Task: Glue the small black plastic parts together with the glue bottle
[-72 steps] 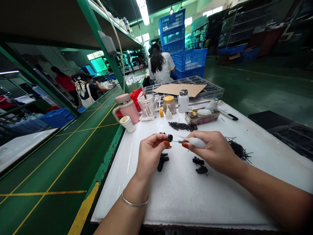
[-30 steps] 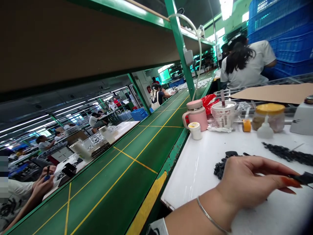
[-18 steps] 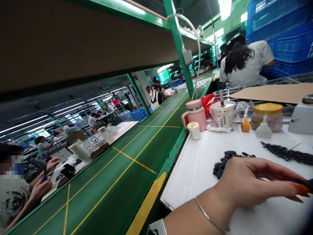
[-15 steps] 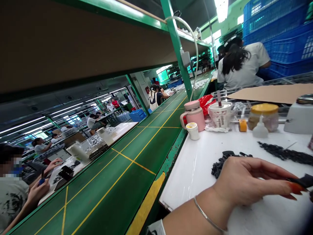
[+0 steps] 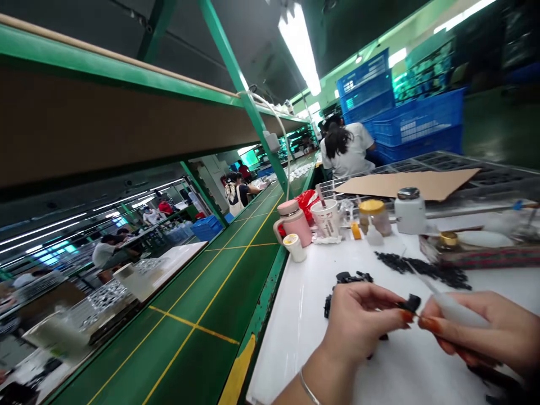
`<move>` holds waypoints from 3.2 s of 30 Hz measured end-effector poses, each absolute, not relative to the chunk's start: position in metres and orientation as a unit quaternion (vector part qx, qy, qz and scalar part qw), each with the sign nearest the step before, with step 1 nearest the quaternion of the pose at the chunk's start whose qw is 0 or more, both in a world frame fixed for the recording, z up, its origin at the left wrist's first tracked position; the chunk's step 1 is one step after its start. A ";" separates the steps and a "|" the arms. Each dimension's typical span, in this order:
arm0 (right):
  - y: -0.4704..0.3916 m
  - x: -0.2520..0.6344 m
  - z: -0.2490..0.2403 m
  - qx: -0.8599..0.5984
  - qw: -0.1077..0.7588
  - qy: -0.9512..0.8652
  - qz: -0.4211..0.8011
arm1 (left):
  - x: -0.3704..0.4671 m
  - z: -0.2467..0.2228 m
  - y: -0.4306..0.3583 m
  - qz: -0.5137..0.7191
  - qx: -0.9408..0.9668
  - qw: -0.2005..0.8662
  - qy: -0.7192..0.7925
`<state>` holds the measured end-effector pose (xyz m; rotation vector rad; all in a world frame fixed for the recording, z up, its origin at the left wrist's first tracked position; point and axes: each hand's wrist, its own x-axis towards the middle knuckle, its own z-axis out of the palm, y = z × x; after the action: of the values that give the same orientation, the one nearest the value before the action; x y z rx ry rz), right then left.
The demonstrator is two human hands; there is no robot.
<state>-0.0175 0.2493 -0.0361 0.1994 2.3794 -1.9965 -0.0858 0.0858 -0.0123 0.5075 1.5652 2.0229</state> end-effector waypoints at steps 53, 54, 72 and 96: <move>0.319 -0.017 -0.017 0.176 -0.138 0.957 -0.185 | -0.104 -0.010 0.081 0.864 0.058 0.193 0.461; 0.315 -0.018 -0.018 0.149 -0.154 0.953 -0.212 | -0.104 -0.010 0.081 0.864 0.056 0.211 0.454; 0.285 -0.022 -0.024 0.052 -0.077 0.945 -0.314 | -0.106 -0.011 0.074 0.865 0.062 0.314 0.386; 0.234 0.007 0.006 -0.053 -0.354 0.831 -0.425 | -0.094 -0.023 0.093 0.798 0.105 0.350 0.480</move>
<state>0.0071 0.2344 0.0056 -0.2176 3.4356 -1.7568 -0.0945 0.0929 -0.0226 0.2709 1.2429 2.0669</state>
